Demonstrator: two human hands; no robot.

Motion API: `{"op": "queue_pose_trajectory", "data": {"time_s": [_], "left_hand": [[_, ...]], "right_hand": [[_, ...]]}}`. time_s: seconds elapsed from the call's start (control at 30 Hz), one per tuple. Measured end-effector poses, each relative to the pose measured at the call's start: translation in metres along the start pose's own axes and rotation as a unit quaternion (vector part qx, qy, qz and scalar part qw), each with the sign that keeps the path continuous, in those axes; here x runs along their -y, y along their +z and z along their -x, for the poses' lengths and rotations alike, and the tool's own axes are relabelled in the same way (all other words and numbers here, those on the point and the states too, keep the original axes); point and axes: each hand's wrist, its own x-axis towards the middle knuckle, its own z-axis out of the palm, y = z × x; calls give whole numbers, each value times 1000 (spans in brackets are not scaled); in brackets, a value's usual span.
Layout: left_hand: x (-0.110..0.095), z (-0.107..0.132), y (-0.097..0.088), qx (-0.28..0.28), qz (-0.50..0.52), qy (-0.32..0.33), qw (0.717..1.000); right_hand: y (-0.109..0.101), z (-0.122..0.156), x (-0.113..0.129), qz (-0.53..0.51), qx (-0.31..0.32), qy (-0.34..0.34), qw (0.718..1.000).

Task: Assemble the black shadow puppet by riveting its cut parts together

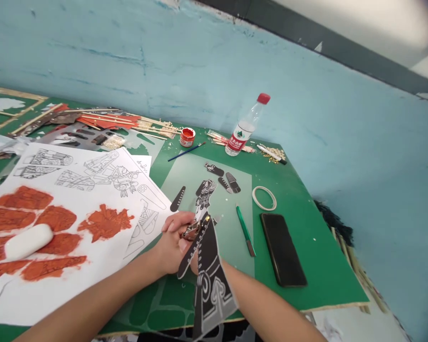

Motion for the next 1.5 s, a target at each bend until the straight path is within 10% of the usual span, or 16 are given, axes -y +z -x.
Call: {"op": "queue_pose_trajectory", "data": {"time_s": [0.17, 0.33, 0.47, 0.83, 1.3, 1.5], "left_hand": [[7, -22, -28, 53, 26, 46, 997], [36, -41, -69, -56, -192, 28, 979], [53, -45, -88, -11, -373, -12, 928], [35, -46, -77, 130, -450, -91, 879], [49, -45, -83, -105, -421, -38, 900], [52, -48, -88, -66, -456, -18, 887]], "right_hand": [[-9, -5, 7, -11, 22, -114, 993], [-39, -20, 8, -120, -48, -43, 991], [-61, -22, 16, -162, -40, 20, 986], [-50, -21, 14, 27, 28, 111, 993], [-58, -23, 12, -11, -18, 47, 999], [-60, -27, 12, -10, -71, -24, 997]]}}
